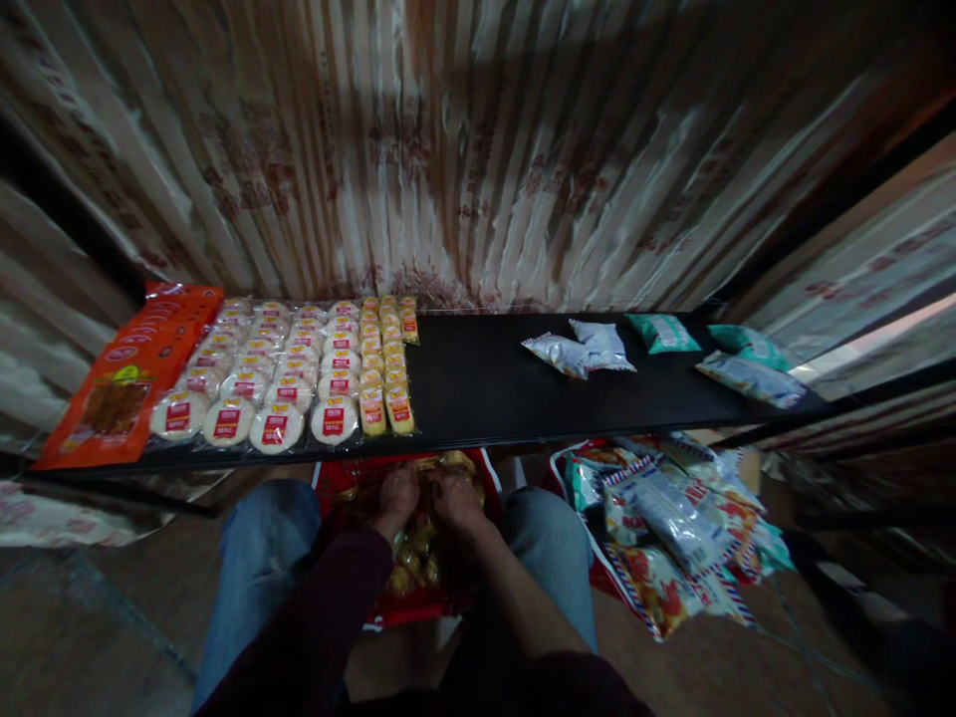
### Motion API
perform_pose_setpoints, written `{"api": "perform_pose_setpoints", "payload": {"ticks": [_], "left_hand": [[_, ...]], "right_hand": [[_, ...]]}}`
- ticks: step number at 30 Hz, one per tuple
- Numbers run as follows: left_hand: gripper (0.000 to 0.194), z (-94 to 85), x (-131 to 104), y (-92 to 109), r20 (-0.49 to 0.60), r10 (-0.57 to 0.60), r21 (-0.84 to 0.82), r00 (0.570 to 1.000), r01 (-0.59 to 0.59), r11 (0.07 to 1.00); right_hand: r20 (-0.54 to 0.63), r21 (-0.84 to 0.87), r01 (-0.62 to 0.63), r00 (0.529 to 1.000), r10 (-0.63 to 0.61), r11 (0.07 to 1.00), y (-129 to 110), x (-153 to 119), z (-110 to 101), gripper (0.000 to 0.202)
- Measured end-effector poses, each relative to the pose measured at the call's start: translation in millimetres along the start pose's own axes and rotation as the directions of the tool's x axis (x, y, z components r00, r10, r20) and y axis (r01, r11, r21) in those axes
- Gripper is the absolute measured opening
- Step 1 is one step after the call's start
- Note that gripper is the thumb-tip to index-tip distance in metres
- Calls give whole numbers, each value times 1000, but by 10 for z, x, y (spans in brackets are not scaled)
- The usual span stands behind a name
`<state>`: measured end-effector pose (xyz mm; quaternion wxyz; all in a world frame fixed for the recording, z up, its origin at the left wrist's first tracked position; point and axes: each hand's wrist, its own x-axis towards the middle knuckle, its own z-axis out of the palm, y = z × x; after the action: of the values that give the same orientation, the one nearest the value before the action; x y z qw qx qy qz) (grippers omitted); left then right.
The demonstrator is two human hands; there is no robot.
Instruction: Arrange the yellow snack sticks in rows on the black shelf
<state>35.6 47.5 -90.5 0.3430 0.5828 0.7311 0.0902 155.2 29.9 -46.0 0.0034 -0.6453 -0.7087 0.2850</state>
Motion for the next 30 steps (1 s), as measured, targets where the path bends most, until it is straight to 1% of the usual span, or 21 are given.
{"api": "perform_pose_setpoints", "payload": {"ticks": [3,7,12,15,20,23,27,30], "left_hand": [[32,33,68,-3,21,-25,-4,999,26,1000],[34,80,191,-36,26,-102,-21,994,103,994],[24,144,340,-136,101,-182,-43,978,187,981],[21,168,365,-186,107,-204,-65,973,212,975],[17,169,310,-199,46,-233,-103,971,237,966],[14,136,230,-201,-18,-231,-132,973,227,965],[14,66,58,-222,-118,-198,-175,973,176,969],[15,28,-92,-237,-174,-155,-219,972,115,969]], "right_hand": [[0,-11,0,1000,0,1000,-7,19,12,36],[30,-31,12,999,-11,999,-6,43,28,35],[52,-28,7,999,-6,1000,-6,52,25,34],[56,-37,9,998,-7,999,-2,62,43,34],[27,-18,21,999,-20,1000,27,87,102,34],[1,5,29,1000,-29,1000,54,99,130,34],[-18,51,21,1000,-20,998,55,94,143,33],[-23,118,-41,999,44,992,26,81,120,31]]}}
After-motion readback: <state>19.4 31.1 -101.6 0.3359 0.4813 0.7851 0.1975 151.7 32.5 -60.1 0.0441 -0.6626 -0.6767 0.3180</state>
